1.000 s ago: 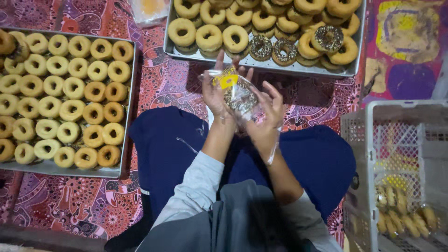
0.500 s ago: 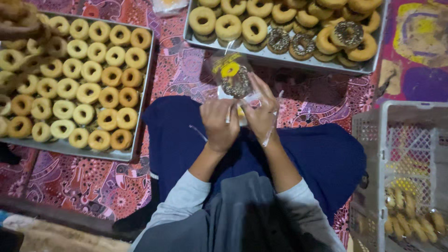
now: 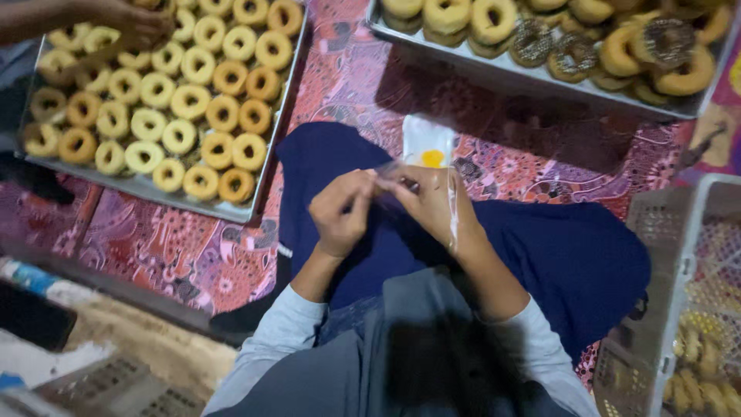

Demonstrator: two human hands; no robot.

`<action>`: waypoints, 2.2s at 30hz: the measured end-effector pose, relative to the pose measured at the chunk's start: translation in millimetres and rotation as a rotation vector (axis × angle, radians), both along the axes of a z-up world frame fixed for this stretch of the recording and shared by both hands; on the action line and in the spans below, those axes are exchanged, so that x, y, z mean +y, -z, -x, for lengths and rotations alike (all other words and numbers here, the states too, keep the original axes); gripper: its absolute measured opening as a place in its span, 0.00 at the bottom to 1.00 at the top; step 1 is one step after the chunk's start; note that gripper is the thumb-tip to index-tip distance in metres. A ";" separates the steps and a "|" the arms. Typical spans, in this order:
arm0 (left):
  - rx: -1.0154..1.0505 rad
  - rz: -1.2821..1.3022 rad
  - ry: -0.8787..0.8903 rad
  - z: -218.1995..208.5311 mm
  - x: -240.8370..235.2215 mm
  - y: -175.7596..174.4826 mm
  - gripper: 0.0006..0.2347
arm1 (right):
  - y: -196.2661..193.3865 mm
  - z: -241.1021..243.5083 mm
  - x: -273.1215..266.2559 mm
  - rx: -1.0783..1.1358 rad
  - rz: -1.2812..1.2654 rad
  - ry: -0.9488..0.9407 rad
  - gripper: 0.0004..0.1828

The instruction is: The person sits on the floor and repeatedly picks donuts from metal trays, places them into small clear plastic bags, and sets the sealed bags into a white plastic crate. The person handles plain and sprinkled donuts one at a time throughout the clip.

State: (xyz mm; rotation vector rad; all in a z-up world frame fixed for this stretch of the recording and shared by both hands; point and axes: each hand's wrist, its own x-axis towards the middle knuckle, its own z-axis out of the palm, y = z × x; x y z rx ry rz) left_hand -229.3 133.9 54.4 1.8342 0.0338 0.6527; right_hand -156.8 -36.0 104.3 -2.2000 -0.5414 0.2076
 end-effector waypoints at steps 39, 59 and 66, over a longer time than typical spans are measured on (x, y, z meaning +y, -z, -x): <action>0.127 -0.046 -0.157 20.6 -12.5 -16.8 0.06 | 23.0 -32.2 12.4 -0.198 -0.157 -0.011 0.18; 0.372 0.529 -0.185 23.4 38.0 50.2 0.07 | 95.8 7.1 40.8 0.330 -0.440 -0.004 0.11; 0.131 0.422 -0.295 5.8 18.1 29.0 0.07 | 79.7 1.0 47.2 -0.043 -0.427 0.195 0.10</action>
